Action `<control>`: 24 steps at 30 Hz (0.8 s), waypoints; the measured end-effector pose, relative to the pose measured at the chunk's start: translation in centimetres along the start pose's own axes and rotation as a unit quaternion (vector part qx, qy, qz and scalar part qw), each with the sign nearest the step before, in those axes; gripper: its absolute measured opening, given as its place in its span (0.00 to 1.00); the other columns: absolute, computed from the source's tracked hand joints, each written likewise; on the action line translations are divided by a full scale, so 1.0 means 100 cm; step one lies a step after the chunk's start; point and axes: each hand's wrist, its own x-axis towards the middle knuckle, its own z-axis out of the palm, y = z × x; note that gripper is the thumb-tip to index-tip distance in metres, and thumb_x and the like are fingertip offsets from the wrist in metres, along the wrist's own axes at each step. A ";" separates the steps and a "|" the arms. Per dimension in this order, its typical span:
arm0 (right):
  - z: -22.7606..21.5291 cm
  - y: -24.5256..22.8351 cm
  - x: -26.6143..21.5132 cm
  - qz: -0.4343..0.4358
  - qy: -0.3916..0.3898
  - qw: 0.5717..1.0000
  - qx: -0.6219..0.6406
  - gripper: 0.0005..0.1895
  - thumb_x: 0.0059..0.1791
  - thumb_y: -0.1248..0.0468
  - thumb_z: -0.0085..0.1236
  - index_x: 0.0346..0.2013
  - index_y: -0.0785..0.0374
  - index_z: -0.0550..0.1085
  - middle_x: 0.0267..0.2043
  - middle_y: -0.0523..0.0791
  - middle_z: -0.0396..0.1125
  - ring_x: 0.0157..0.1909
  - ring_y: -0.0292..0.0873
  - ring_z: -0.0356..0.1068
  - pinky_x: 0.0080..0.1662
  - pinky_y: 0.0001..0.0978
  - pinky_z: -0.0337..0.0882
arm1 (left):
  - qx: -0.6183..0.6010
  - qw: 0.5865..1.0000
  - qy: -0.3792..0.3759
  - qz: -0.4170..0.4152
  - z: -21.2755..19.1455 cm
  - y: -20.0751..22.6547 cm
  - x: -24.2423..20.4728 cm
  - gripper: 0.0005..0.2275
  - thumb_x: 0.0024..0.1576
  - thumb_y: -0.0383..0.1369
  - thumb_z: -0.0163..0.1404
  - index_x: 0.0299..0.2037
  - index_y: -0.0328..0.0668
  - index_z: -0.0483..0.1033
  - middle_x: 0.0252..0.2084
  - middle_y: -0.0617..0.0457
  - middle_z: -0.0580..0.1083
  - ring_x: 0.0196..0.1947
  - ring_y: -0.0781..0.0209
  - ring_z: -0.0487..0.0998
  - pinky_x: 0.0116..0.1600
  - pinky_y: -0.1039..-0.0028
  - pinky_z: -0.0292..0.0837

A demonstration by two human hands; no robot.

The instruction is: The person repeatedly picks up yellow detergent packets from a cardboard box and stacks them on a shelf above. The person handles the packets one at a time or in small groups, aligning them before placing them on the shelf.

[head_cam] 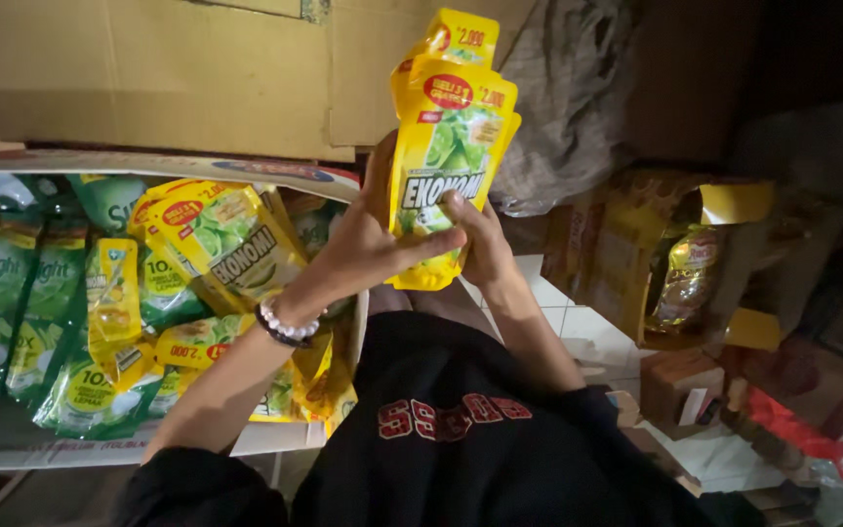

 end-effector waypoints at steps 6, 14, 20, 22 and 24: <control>-0.008 -0.006 0.010 -0.023 0.050 0.998 0.005 0.27 0.55 0.57 0.58 0.62 0.72 0.66 0.58 0.52 0.68 0.57 0.47 0.71 0.56 0.39 0.73 | -0.079 0.992 -0.043 -0.092 -0.001 -0.032 0.030 0.45 0.55 0.32 0.65 0.76 0.39 0.42 0.69 0.46 0.64 0.69 0.57 0.68 0.68 0.68 0.73; -0.037 -0.021 0.073 0.014 0.191 0.981 -0.009 0.32 0.50 0.44 0.48 0.65 0.53 0.61 0.64 0.36 0.60 0.62 0.39 0.63 0.51 0.47 0.74 | -0.110 0.957 0.011 -0.268 -0.003 -0.068 0.107 0.35 0.50 0.38 0.63 0.66 0.36 0.60 0.59 0.45 0.70 0.59 0.53 0.77 0.44 0.63 0.83; -0.085 -0.025 0.146 -0.052 0.250 0.959 -0.125 0.38 0.51 0.41 0.50 0.69 0.60 0.60 0.61 0.49 0.64 0.56 0.47 0.62 0.52 0.44 0.72 | -0.123 0.948 0.111 -0.270 -0.002 -0.149 0.166 0.32 0.49 0.44 0.62 0.59 0.34 0.64 0.60 0.40 0.73 0.57 0.49 0.80 0.37 0.64 0.83; -0.107 -0.021 0.172 -0.140 0.196 0.954 -0.177 0.39 0.53 0.40 0.51 0.68 0.65 0.62 0.62 0.49 0.65 0.58 0.43 0.63 0.54 0.39 0.68 | -0.097 0.948 0.141 -0.269 -0.006 -0.192 0.184 0.33 0.53 0.49 0.58 0.63 0.36 0.63 0.63 0.40 0.69 0.61 0.50 0.74 0.44 0.64 0.76; -0.126 -0.017 0.196 -0.182 0.170 0.943 -0.221 0.38 0.55 0.40 0.51 0.66 0.68 0.64 0.61 0.50 0.67 0.56 0.42 0.65 0.54 0.37 0.68 | -0.027 0.956 0.119 -0.265 -0.009 -0.236 0.201 0.34 0.57 0.53 0.55 0.67 0.38 0.62 0.67 0.41 0.65 0.65 0.50 0.67 0.51 0.64 0.69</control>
